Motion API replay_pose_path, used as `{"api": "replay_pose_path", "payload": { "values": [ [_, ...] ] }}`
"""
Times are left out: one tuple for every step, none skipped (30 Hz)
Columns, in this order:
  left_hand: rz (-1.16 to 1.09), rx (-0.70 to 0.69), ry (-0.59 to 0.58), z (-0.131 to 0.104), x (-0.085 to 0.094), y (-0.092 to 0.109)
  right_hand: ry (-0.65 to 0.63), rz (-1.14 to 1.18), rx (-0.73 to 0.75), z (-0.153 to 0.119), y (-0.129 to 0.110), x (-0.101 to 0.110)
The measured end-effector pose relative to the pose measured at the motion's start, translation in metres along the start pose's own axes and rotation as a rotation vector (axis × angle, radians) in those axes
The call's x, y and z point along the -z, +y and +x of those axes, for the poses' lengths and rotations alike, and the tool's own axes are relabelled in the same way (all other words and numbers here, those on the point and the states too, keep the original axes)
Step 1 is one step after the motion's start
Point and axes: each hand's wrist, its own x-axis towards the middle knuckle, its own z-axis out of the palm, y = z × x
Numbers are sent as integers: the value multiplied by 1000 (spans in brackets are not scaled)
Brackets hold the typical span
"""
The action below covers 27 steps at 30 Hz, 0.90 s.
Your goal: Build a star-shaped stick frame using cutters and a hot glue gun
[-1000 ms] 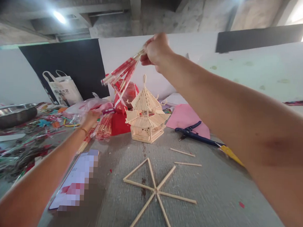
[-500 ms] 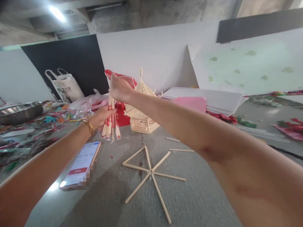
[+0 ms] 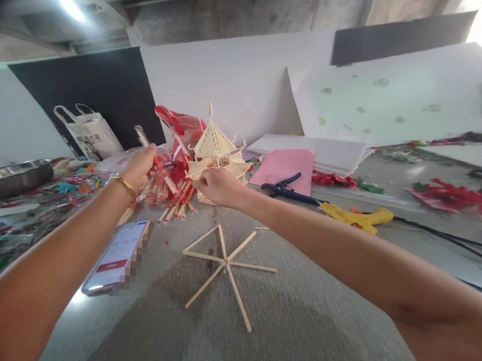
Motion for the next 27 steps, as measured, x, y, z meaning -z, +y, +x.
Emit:
{"api": "replay_pose_path", "payload": {
  "values": [
    [-29, -2, 22, -12, -3, 10, 1, 99, -11, -4, -2, 0],
    [-79, -26, 44, -28, -9, 19, -16, 213, -15, -10, -6, 0],
    [-203, -70, 65, -46, -17, 27, -47, 327, -12, -17, -11, -1],
    [-291, -109, 56, -67, -25, 33, -81, 423, -13, -27, -17, -3],
    [-337, -128, 7, -90, -34, 38, -105, 494, -19, -38, -23, -5],
    [-364, -148, -16, -114, -43, 41, -119, 529, -27, -51, -30, -8],
    [-357, -165, -35, -137, -50, 43, -127, 541, -57, -66, -36, -10],
    [-311, -165, -48, -160, -55, 42, -156, 566, -94, -82, -41, -12],
    [-264, -166, -77, -182, -58, 41, -206, 594, -143, -98, -45, -13],
    [-240, -156, -110, -202, -59, 38, -282, 602, -174, -115, -47, -12],
    [-234, -142, -159, -220, -58, 34, -328, 572, -160, -131, -48, -9],
    [-207, -142, -222, -236, -56, 30, -344, 480, -109, -145, -48, -4],
    [-160, -148, -247, -250, -54, 25, -294, 366, -61, -158, -47, 1],
    [-130, -126, -289, -261, -51, 21, -172, 303, -41, -168, -45, 7],
    [-121, -79, -381, -270, -50, 17, -54, 291, -38, -176, -43, 12],
    [-124, -34, -505, -278, -49, 14, 36, 314, -54, -182, -41, 15],
    [-117, -9, -596, -283, -49, 12, 90, 375, -80, -186, -40, 17],
    [-109, -7, -646, -288, -51, 11, 98, 460, -112, -188, -39, 17],
    [-102, -13, -687, -291, -53, 11, 73, 554, -146, -188, -37, 14],
    [-99, -18, -710, -294, -56, 10, 38, 645, -179, -188, -36, 10],
    [-108, -7, -726, -297, -60, 9, 17, 724, -212, -186, -35, 4],
    [-131, 29, -747, -301, -64, 7, 25, 786, -246, -185, -34, -1],
    [-168, 84, -765, -304, -67, 4, 66, 831, -280, -184, -33, -7],
    [-213, 148, -768, -307, -70, 0, 123, 868, -310, -183, -32, -13],
    [-261, 208, -759, -311, -73, -4, 183, 899, -335, -184, -33, -19],
    [-307, 253, -737, -314, -75, -8, 223, 926, -356, -185, -35, -25],
    [-345, 292, -722, -318, -77, -11, 230, 949, -369, -187, -38, -31]
  ]
}}
